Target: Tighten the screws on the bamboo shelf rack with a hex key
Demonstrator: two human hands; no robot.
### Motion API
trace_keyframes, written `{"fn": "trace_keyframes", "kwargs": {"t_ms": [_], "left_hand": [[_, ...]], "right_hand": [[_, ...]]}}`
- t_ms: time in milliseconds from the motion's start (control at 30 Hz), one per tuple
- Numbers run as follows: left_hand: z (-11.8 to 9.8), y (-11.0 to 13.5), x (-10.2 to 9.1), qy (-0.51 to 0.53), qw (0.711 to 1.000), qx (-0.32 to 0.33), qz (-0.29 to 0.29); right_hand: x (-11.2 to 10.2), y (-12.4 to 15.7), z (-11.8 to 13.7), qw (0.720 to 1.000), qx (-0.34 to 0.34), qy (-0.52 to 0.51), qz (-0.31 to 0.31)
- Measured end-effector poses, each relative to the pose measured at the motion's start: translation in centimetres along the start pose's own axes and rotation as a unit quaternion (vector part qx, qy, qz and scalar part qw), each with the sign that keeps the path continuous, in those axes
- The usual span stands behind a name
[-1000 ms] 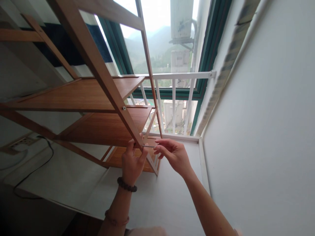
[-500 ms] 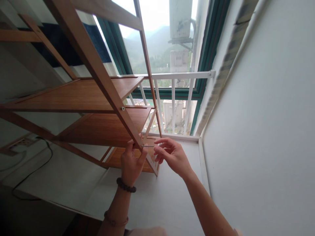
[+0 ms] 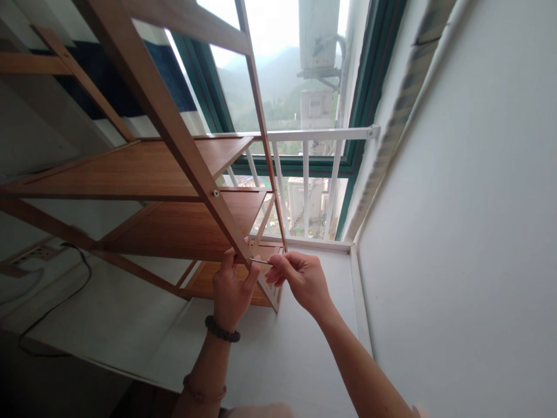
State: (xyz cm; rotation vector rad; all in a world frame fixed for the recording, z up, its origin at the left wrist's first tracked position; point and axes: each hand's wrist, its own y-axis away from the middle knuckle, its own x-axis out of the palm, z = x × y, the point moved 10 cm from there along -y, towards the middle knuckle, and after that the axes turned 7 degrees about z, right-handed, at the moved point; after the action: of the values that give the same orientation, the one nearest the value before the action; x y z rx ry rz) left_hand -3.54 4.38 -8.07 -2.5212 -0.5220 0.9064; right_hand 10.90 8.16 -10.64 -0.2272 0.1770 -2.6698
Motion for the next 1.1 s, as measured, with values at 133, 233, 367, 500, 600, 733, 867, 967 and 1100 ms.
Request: {"fn": "trace_keyframes", "kwargs": {"t_ms": [133, 233, 367, 500, 600, 733, 867, 967, 1100], "left_hand": [[-0.2, 0.0, -0.2, -0.010, 1.000, 0.006, 0.006], [-0.4, 0.3, -0.7, -0.020, 1.000, 0.006, 0.010], [-0.4, 0.8, -1.5, -0.035, 0.999, -0.004, 0.016], [-0.8, 1.0, -1.5, -0.036, 0.998, 0.002, 0.049], [-0.9, 1.5, -1.7, -0.040, 0.995, -0.008, 0.089], [-0.4, 2.5, -3.7, -0.075, 0.990, -0.048, 0.114], [-1.0, 2.6, -6.2, -0.144, 0.982, -0.034, 0.116], [-2.7, 1.8, -7.4, -0.190, 0.976, 0.018, 0.109], [-5.3, -0.9, -7.8, -0.231, 0.962, 0.105, 0.102]], "right_hand": [[1.1, 0.1, -2.4, 0.991, 0.081, -0.106, 0.004], [0.2, 0.4, -1.4, 0.995, 0.055, -0.079, -0.029], [-2.4, 0.9, 1.1, 0.993, -0.009, -0.041, -0.109], [-2.3, 0.9, 0.9, 0.993, -0.019, -0.062, -0.100], [-1.0, 0.9, -0.3, 0.997, -0.009, -0.037, -0.065], [0.1, 1.3, -1.6, 0.999, 0.010, -0.004, -0.048], [0.7, 1.2, -2.2, 0.998, 0.029, -0.053, -0.035], [0.9, 1.1, -2.3, 0.995, 0.041, -0.088, -0.031], [0.3, 1.0, -2.0, 0.993, 0.031, -0.105, -0.043]]}}
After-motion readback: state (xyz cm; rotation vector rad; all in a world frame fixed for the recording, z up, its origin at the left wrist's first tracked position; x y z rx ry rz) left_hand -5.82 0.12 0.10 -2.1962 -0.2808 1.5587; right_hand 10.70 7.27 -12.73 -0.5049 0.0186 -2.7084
